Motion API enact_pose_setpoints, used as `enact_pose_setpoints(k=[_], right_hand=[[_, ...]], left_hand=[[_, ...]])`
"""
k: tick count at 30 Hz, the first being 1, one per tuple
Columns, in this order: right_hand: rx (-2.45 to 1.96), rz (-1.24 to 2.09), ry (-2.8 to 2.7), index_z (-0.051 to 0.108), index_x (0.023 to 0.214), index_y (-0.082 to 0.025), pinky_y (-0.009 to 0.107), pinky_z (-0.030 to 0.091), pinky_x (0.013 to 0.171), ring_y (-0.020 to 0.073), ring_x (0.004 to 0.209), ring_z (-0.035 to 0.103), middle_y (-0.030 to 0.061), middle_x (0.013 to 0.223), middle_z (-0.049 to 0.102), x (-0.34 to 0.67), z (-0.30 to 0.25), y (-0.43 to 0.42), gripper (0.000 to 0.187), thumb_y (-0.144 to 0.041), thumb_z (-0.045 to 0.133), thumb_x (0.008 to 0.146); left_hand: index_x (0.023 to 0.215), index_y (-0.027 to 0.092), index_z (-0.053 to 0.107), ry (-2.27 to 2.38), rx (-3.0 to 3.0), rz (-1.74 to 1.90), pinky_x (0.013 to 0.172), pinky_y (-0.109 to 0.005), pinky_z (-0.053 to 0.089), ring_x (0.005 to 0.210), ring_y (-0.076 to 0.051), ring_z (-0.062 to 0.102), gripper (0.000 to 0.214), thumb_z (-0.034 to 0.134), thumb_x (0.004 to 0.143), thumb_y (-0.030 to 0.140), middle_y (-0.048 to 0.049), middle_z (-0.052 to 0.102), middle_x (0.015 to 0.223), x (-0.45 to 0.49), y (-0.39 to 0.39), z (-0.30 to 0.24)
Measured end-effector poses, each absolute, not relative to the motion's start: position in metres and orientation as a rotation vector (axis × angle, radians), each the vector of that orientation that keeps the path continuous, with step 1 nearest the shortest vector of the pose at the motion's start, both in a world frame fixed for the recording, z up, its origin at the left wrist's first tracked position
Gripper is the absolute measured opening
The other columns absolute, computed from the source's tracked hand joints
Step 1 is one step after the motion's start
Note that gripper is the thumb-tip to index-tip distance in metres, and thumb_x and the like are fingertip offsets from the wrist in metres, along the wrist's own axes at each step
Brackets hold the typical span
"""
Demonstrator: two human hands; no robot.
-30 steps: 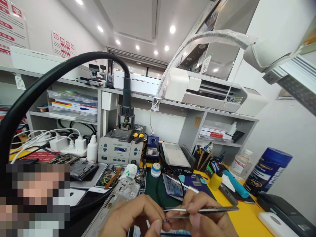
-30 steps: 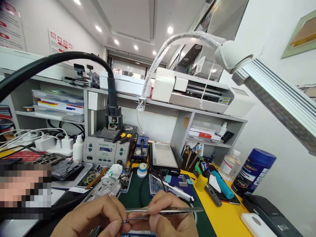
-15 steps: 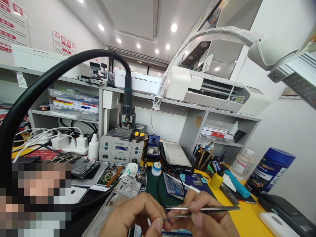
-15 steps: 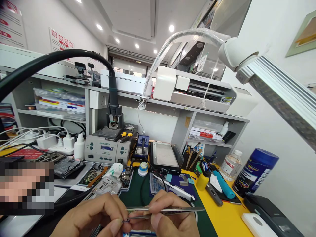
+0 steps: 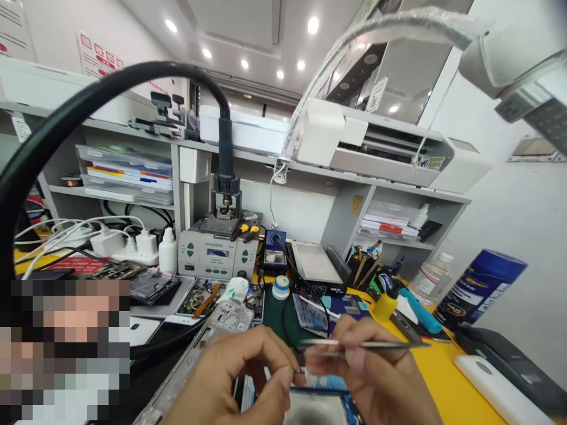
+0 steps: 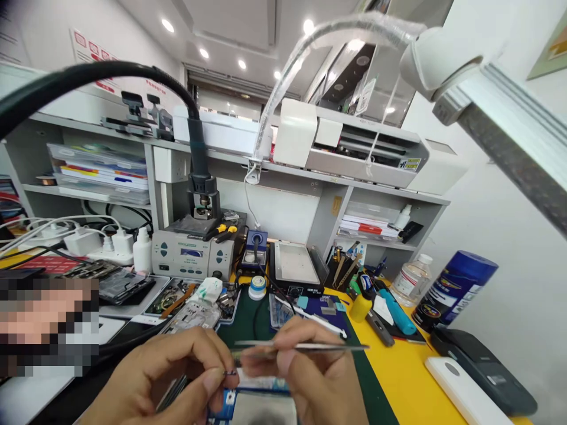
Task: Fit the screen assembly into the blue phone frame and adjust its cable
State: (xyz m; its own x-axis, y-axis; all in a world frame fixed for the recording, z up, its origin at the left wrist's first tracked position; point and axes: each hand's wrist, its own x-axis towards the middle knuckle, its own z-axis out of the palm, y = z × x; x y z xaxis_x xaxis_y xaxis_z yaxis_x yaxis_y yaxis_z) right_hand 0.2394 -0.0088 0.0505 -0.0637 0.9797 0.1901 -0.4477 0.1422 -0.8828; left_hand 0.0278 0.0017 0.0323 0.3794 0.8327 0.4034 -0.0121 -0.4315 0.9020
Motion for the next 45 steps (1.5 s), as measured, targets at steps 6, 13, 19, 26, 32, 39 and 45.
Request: enact_pose_setpoints(k=[6,13,19,26,32,39,45], right_hand=[[-0.857,1.212,-1.088,0.087,0.098,-0.02,0.029,0.07,0.074,0.0245,0.082,0.084,0.0088,0.085,0.085,0.268,0.06,0.011,0.022,-0.039,0.09,0.088],[-1.022,1.346,-1.174,0.076,0.073,-0.017,0.023,0.058,0.046,0.016,0.049,0.068,0.0014,0.057,0.068,0.288,0.057,0.022,0.044,-0.058,0.084,0.088],[-1.054,1.405,-1.348,0.06,0.062,-0.02,0.026,0.055,0.054,0.0149,0.053,0.064,0.0,0.059,0.061,0.285,0.052,0.022,0.058,-0.065,0.069,0.097],[-1.194,1.45,-1.712,0.07,0.089,-0.019,0.02,0.04,0.049,0.0099,0.056,0.04,-0.0074,0.064,0.044,0.295,0.055,0.018,0.041,-0.057,0.066,0.103],[-1.429,1.231,-2.37,0.075,0.105,-0.026,0.023,0.029,0.049,0.0107,0.057,0.038,-0.0089,0.064,0.039,0.297,0.06,0.01,0.013,-0.036,0.068,0.101],[-1.476,1.151,-2.451,0.075,0.097,-0.026,0.021,0.027,0.047,0.0095,0.056,0.039,-0.0096,0.064,0.041,0.291,0.058,0.008,0.006,-0.027,0.074,0.092],[-1.463,1.125,-2.466,0.072,0.088,-0.023,0.021,0.027,0.046,0.0085,0.055,0.04,-0.0102,0.062,0.042,0.288,0.055,0.006,0.002,-0.023,0.073,0.089]], left_hand=[[0.09,0.025,0.072,0.968,2.253,0.651,0.08,-0.026,0.047,0.086,-0.017,0.068,0.02,0.055,0.1,0.025,-0.0005,0.074,0.093,0.019,0.002,0.045],[0.091,0.025,0.069,0.921,2.411,0.365,0.082,-0.029,0.04,0.097,-0.019,0.064,0.015,0.059,0.096,0.016,0.0006,0.07,0.096,0.018,0.002,0.048],[0.093,0.027,0.07,0.961,2.449,0.256,0.084,-0.029,0.04,0.098,-0.018,0.065,0.016,0.057,0.1,0.021,0.001,0.067,0.099,0.018,0.002,0.044],[0.09,0.029,0.068,0.998,2.479,0.293,0.079,-0.031,0.038,0.088,-0.015,0.062,0.018,0.056,0.102,0.023,0.0037,0.065,0.094,0.016,0.003,0.037],[0.091,0.03,0.07,0.984,2.491,0.286,0.074,-0.032,0.036,0.084,-0.015,0.06,0.019,0.057,0.103,0.024,0.0042,0.062,0.092,0.015,0.002,0.036],[0.094,0.031,0.072,0.972,2.51,0.259,0.073,-0.032,0.036,0.083,-0.015,0.061,0.021,0.055,0.104,0.024,0.0038,0.062,0.091,0.014,0.002,0.035],[0.09,0.03,0.07,0.988,2.522,0.227,0.072,-0.033,0.036,0.081,-0.015,0.061,0.021,0.055,0.103,0.023,0.0038,0.062,0.089,0.016,0.003,0.035]])
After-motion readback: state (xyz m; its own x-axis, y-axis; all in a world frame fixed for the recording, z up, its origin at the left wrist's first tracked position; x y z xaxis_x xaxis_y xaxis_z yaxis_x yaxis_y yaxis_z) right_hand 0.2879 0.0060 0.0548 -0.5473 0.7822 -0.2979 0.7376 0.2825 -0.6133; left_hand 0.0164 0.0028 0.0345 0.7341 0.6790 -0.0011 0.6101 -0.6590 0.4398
